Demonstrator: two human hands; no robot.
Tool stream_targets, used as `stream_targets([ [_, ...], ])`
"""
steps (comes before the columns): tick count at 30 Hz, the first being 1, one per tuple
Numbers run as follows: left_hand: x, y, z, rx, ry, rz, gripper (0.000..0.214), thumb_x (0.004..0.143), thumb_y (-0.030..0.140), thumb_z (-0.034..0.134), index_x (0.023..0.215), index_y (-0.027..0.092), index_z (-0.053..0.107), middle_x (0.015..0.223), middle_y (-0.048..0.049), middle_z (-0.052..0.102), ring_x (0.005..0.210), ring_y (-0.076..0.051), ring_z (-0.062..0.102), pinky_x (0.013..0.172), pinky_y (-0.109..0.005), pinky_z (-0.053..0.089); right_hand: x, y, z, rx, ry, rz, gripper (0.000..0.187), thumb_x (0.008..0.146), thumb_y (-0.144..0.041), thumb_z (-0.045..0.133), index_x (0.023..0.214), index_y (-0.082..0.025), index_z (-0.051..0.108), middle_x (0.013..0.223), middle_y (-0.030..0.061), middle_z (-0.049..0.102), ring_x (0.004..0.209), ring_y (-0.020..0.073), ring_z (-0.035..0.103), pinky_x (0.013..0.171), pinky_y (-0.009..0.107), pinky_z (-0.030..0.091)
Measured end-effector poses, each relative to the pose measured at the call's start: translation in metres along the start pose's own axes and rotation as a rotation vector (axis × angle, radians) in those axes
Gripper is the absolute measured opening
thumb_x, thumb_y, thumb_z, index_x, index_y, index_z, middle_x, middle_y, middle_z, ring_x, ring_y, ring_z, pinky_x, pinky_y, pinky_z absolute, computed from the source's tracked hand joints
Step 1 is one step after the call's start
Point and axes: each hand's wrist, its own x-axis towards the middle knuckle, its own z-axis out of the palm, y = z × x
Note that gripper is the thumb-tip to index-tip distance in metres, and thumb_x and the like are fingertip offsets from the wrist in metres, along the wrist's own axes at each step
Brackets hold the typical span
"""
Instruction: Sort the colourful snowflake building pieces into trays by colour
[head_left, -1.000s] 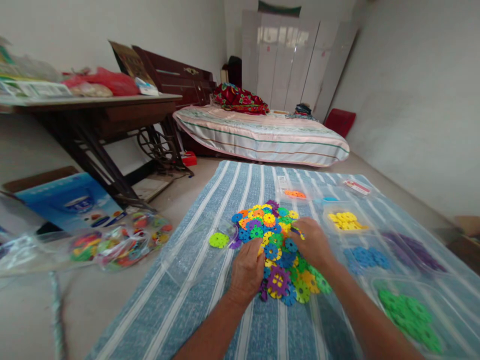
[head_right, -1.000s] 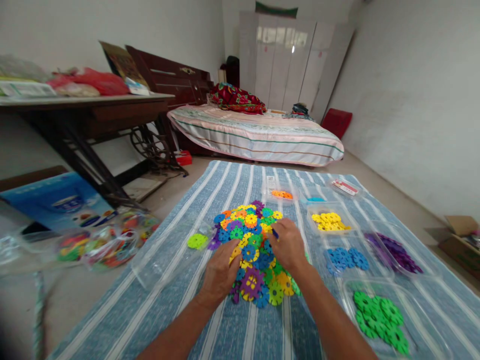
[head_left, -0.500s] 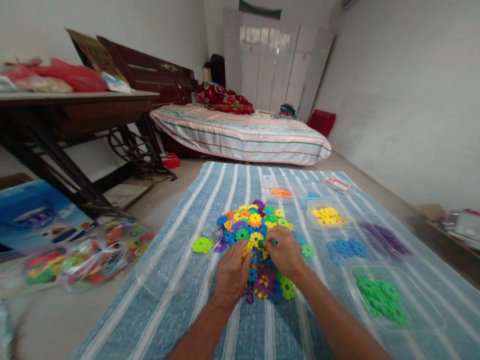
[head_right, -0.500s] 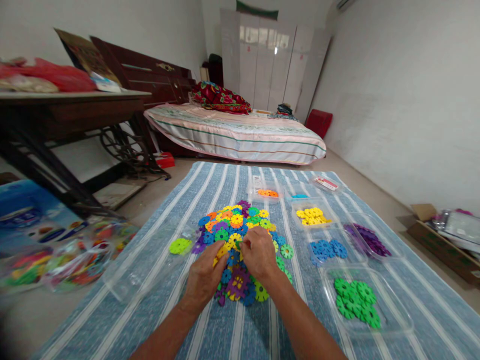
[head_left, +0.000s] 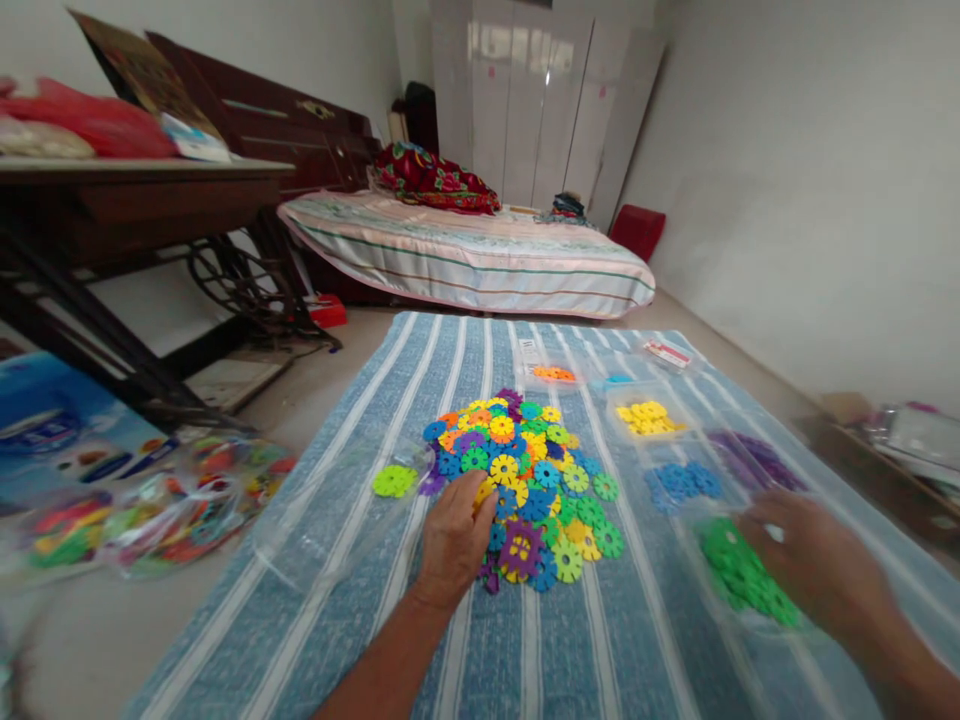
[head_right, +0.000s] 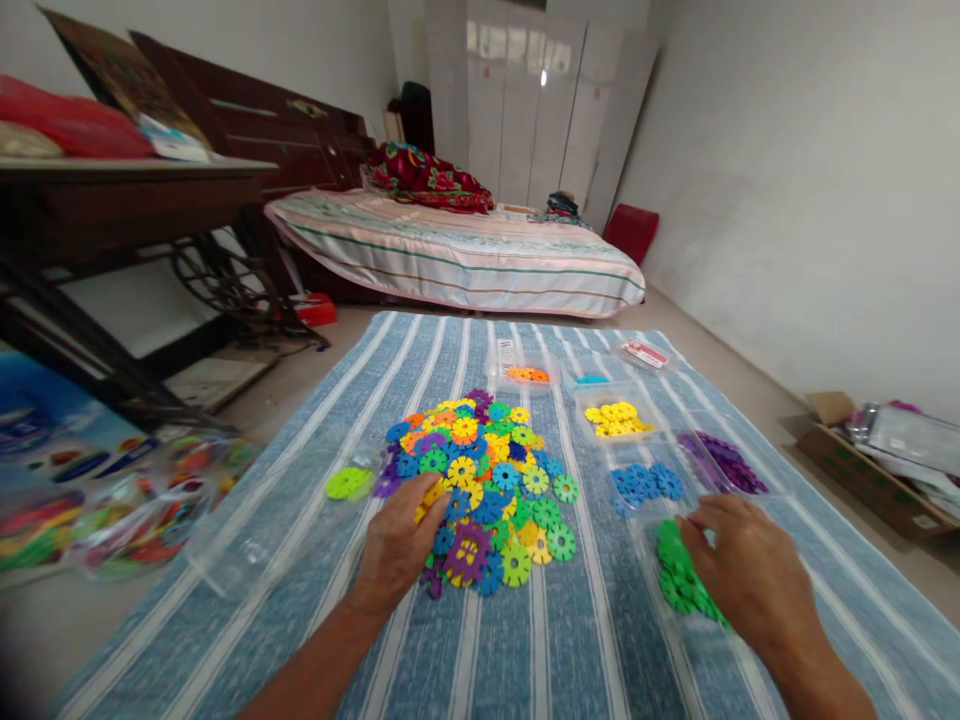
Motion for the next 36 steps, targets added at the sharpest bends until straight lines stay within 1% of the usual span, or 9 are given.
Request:
stream_targets([
  [2,0.0,0.002,-0.001,-0.01,-0.008,-0.005,0.021,0.089,0.026,0.05,0.104,0.014,0.059,0.097,-0.01,0.071,0.091,-0.02,0.068,0.082,-0.032,0.057,-0.005,0.002,0.001,-0.048,0.005,-0.008,0.032,0.077,-0.048,0.048,0.064,-0.026,0.068,0.081,0.0083,0.07,0.078,0.029,0.064,0.072,0.045,0.05],
  [4,0.0,0.004,-0.001,-0.025,-0.02,-0.021,0.022,0.088,0.026,0.051,0.105,0.016,0.059,0.098,-0.0088,0.071,0.091,-0.019,0.068,0.082,-0.032,0.056,-0.006,-0.02,0.008,0.052,0.008,-0.053,0.03,0.08,-0.047,0.049,0.071,-0.026,0.07,0.084,0.0073,0.07,0.081,0.0266,0.064,0.077,0.042,0.051],
  [12,-0.003,0.01,-0.007,-0.098,-0.062,-0.082,0.029,0.087,0.025,0.054,0.115,0.017,0.053,0.105,-0.0082,0.069,0.096,-0.019,0.067,0.084,-0.032,0.056,0.013,-0.167,0.055,0.524,-0.178,-0.301,0.016,0.084,-0.024,0.053,0.08,-0.023,0.068,0.091,0.0051,0.068,0.091,0.0196,0.06,0.084,0.033,0.048],
  [19,-0.005,0.018,-0.008,-0.163,-0.103,-0.039,0.043,0.088,0.019,0.049,0.13,0.02,0.041,0.119,-0.009,0.065,0.103,-0.018,0.066,0.089,-0.032,0.056,0.034,-0.209,0.08,0.528,-0.221,-0.309,0.01,0.08,-0.018,0.059,0.074,-0.021,0.066,0.083,0.0056,0.066,0.089,0.0202,0.058,0.085,0.033,0.044],
  [24,-0.005,0.022,-0.01,-0.156,-0.123,0.034,0.045,0.089,0.019,0.048,0.132,0.02,0.038,0.12,-0.0093,0.064,0.108,-0.019,0.064,0.091,-0.032,0.055,0.035,-0.214,0.086,0.621,-0.311,-0.166,0.012,0.074,-0.014,0.061,0.065,-0.02,0.062,0.076,0.0028,0.065,0.079,0.0178,0.06,0.074,0.029,0.046],
  [27,-0.005,0.021,-0.011,-0.118,-0.119,0.037,0.048,0.088,0.026,0.052,0.134,0.018,0.038,0.122,-0.0116,0.062,0.111,-0.022,0.061,0.093,-0.036,0.054,0.048,-0.196,0.084,0.672,-0.321,-0.15,0.015,0.075,-0.018,0.058,0.06,-0.022,0.06,0.072,0.0002,0.066,0.074,0.0163,0.061,0.071,0.028,0.046],
  [29,-0.004,0.017,-0.011,-0.069,-0.072,0.02,0.046,0.088,0.028,0.053,0.131,0.018,0.041,0.12,-0.0127,0.063,0.111,-0.023,0.061,0.092,-0.038,0.054,0.066,-0.172,0.079,0.625,-0.223,-0.119,0.016,0.075,-0.022,0.056,0.06,-0.022,0.061,0.073,0.0005,0.066,0.075,0.0171,0.062,0.074,0.029,0.046],
  [33,-0.005,0.004,-0.006,0.025,-0.007,-0.036,0.033,0.088,0.02,0.047,0.121,0.016,0.05,0.112,-0.0122,0.065,0.105,-0.023,0.063,0.088,-0.039,0.055,0.108,-0.115,0.065,0.291,0.137,0.077,0.019,0.076,-0.028,0.051,0.071,-0.019,0.067,0.082,0.0087,0.068,0.083,0.0241,0.061,0.08,0.038,0.045],
  [36,-0.007,-0.003,-0.002,0.067,-0.022,-0.059,0.029,0.087,0.018,0.045,0.114,0.016,0.055,0.108,-0.0122,0.065,0.102,-0.023,0.062,0.087,-0.04,0.055,0.114,-0.098,0.064,0.176,0.243,0.088,0.026,0.079,-0.032,0.049,0.082,-0.016,0.07,0.087,0.0123,0.068,0.087,0.0269,0.06,0.082,0.041,0.044],
])
